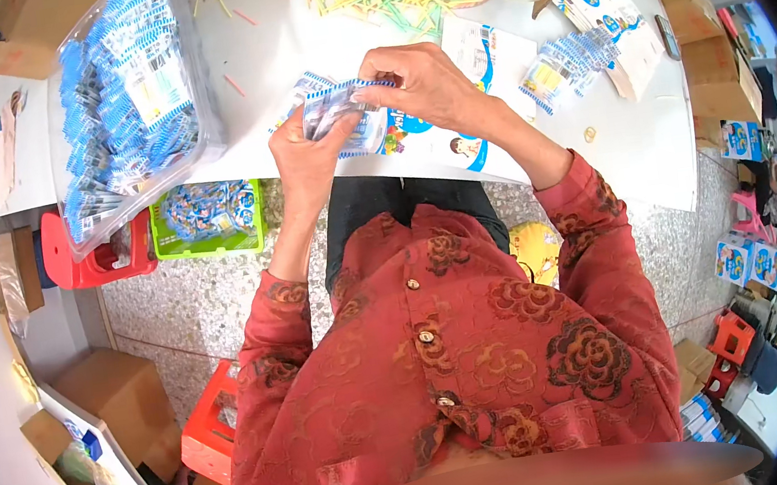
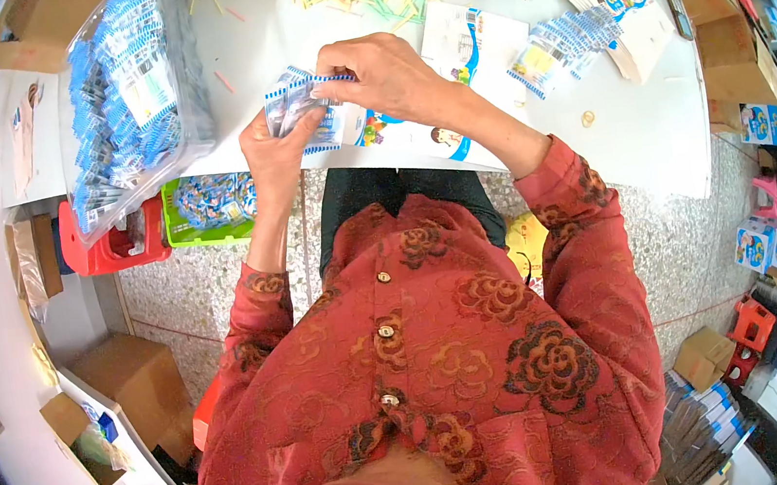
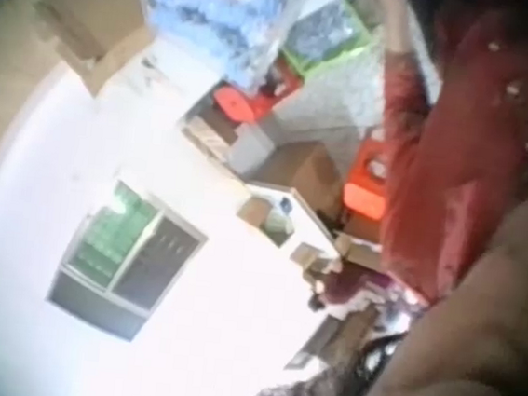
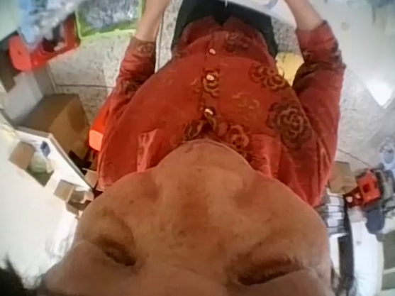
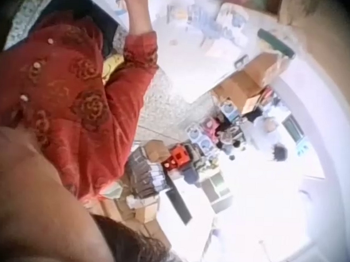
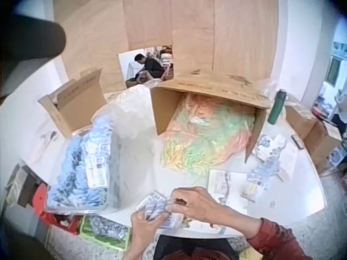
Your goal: Packaging small toy components into plastic bags.
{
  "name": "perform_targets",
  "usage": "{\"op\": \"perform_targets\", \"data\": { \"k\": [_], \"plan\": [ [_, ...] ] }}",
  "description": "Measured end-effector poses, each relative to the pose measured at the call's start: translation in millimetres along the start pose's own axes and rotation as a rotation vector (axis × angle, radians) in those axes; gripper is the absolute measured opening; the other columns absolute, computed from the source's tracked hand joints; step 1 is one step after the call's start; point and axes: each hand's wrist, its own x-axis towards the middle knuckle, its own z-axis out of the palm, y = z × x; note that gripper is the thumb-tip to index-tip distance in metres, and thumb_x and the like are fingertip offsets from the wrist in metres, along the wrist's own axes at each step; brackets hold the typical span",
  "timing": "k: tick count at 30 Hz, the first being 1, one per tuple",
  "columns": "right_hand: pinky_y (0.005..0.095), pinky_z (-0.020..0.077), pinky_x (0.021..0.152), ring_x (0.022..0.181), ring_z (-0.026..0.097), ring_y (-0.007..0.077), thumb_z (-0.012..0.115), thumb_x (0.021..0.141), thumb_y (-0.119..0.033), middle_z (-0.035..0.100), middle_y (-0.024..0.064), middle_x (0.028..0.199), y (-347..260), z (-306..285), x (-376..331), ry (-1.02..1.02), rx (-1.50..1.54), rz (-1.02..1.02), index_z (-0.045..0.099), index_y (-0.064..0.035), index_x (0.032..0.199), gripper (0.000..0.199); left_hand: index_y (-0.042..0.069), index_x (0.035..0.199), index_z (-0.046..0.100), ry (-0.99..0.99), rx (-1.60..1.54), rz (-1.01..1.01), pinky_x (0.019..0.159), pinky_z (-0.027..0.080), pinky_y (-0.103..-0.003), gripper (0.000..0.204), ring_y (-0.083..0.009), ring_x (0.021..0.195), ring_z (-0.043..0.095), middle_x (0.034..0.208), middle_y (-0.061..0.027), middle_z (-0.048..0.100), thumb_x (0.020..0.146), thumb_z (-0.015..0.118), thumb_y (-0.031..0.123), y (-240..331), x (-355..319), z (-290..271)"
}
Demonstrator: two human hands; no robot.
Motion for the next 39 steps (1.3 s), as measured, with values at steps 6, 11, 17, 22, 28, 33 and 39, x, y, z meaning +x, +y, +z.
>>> {"op": "perform_targets", "data": {
  "k": [6, 11, 17, 22, 28, 33, 39],
  "plan": [
    [0.0327, 0.0457, 0.061, 0.069, 0.058, 0.0241, 0.063, 0.078, -0.008, 0.059, 0.0096, 0.076, 1.3, 0.9, -2.7, 0.065, -0.004, -0.246, 0.058, -0.0004, 0.083, 0.010, 0.000, 0.093, 0.066, -0.049, -0.045, -0.056, 0.065, 0.047, -0.021, 0.018, -0.0043, 0.070, 0.056, 0.080, -0.0002, 0.066, 0.075, 0.069, 0.003, 3.3, -7.4, -2.6],
    [0.0337, 0.0470, 0.066, 0.075, 0.059, 0.0255, 0.060, 0.078, -0.003, 0.060, 0.0105, 0.085, -6.9, 0.1, -7.0, 0.080, -0.006, -0.332, 0.059, -0.0005, 0.087, 0.009, 0.001, 0.094, 0.066, -0.096, -0.055, -0.073, 0.066, 0.047, -0.021, 0.018, -0.0043, 0.072, 0.055, 0.081, 0.0006, 0.065, 0.077, 0.068, 0.001, 0.6, -13.6, -6.0],
    [0.0313, 0.0486, 0.071, 0.079, 0.060, 0.0207, 0.066, 0.076, -0.009, 0.061, 0.0080, 0.090, -17.8, -5.6, -13.9, 0.072, 0.169, -0.055, 0.058, -0.0027, 0.097, 0.023, 0.001, 0.097, 0.065, 0.077, -0.167, -0.041, 0.066, 0.047, -0.021, 0.021, -0.0047, 0.073, 0.055, 0.084, 0.0006, 0.065, 0.076, 0.069, 0.001, -3.9, -17.7, 1.6],
    [0.0305, 0.0477, 0.069, 0.075, 0.058, 0.0194, 0.069, 0.075, -0.013, 0.059, 0.0066, 0.083, -19.8, -6.8, -19.3, 0.056, 0.113, -0.062, 0.058, -0.0025, 0.092, 0.022, 0.001, 0.094, 0.065, 0.105, -0.160, -0.027, 0.065, 0.046, -0.021, 0.020, -0.0047, 0.071, 0.055, 0.082, 0.0004, 0.065, 0.075, 0.069, 0.000, -3.4, -17.3, 4.2],
    [0.0350, 0.0446, 0.062, 0.070, 0.054, 0.0253, 0.066, 0.075, -0.009, 0.056, 0.0098, 0.074, -14.0, -11.5, -14.1, 0.024, -0.058, -0.235, 0.060, -0.0007, 0.079, 0.011, 0.001, 0.090, 0.065, 0.079, -0.098, -0.042, 0.064, 0.046, -0.021, 0.018, -0.0041, 0.071, 0.054, 0.080, 0.0008, 0.064, 0.073, 0.070, 0.000, -0.4, -19.4, 8.1],
    [0.0356, 0.0460, 0.065, 0.076, 0.055, 0.0272, 0.063, 0.073, -0.003, 0.057, 0.0107, 0.078, -13.9, -8.1, -12.4, 0.066, -0.042, -0.306, 0.059, -0.0007, 0.082, 0.010, 0.000, 0.094, 0.066, 0.009, -0.124, -0.068, 0.066, 0.046, -0.020, 0.020, -0.0035, 0.072, 0.054, 0.081, 0.0015, 0.064, 0.074, 0.070, 0.001, 9.3, -23.8, 8.4],
    [0.0348, 0.0476, 0.070, 0.082, 0.057, 0.0259, 0.058, 0.071, 0.004, 0.058, 0.0094, 0.085, -20.1, -7.3, -13.0, 0.007, 0.054, -0.294, 0.059, -0.0030, 0.091, 0.022, 0.000, 0.094, 0.066, -0.011, -0.156, -0.053, 0.066, 0.046, -0.021, 0.021, -0.0036, 0.072, 0.054, 0.079, 0.0023, 0.063, 0.073, 0.066, -0.003, -1.3, -25.2, 3.7]
  ]
}}
